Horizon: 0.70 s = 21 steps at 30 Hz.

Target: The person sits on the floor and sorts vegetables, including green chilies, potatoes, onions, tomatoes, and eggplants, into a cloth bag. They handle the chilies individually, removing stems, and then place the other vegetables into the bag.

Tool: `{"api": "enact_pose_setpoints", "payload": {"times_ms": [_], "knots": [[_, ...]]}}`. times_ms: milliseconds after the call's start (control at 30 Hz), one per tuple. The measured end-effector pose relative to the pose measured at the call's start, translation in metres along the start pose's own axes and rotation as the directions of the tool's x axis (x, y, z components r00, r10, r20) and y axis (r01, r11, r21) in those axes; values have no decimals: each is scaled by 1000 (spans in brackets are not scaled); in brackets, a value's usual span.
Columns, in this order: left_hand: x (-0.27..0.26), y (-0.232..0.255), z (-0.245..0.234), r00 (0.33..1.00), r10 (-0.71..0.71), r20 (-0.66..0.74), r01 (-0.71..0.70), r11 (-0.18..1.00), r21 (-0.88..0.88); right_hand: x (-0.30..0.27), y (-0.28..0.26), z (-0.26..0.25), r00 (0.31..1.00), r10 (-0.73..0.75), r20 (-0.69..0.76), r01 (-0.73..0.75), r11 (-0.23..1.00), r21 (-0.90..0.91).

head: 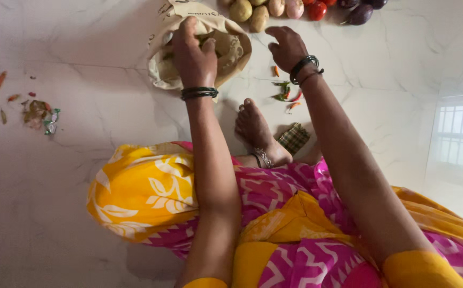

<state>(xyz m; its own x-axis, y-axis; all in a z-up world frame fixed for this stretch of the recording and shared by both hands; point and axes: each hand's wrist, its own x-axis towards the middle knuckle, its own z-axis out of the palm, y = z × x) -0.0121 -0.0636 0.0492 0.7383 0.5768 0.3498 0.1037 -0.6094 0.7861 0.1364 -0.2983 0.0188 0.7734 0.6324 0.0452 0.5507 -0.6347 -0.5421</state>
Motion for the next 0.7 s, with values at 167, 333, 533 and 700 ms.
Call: {"api": "enact_pose_setpoints", "payload": {"times_ms": [167,333,533,700], "knots": [[-28,40,87,859,-84,505,83,996,25,-45,69,13,979,-204,-17,196,957,-214],[-91,55,136,657,-351,667,87,914,396,-109,97,-8,992,8,129,-3,999,-41],[-109,67,164,725,-237,647,-123,879,460,-148,134,-22,994,108,-10,-108,983,-148],[-95,50,173,774,-52,632,-188,933,307,-115,110,-15,969,245,42,-238,962,-131]]}}
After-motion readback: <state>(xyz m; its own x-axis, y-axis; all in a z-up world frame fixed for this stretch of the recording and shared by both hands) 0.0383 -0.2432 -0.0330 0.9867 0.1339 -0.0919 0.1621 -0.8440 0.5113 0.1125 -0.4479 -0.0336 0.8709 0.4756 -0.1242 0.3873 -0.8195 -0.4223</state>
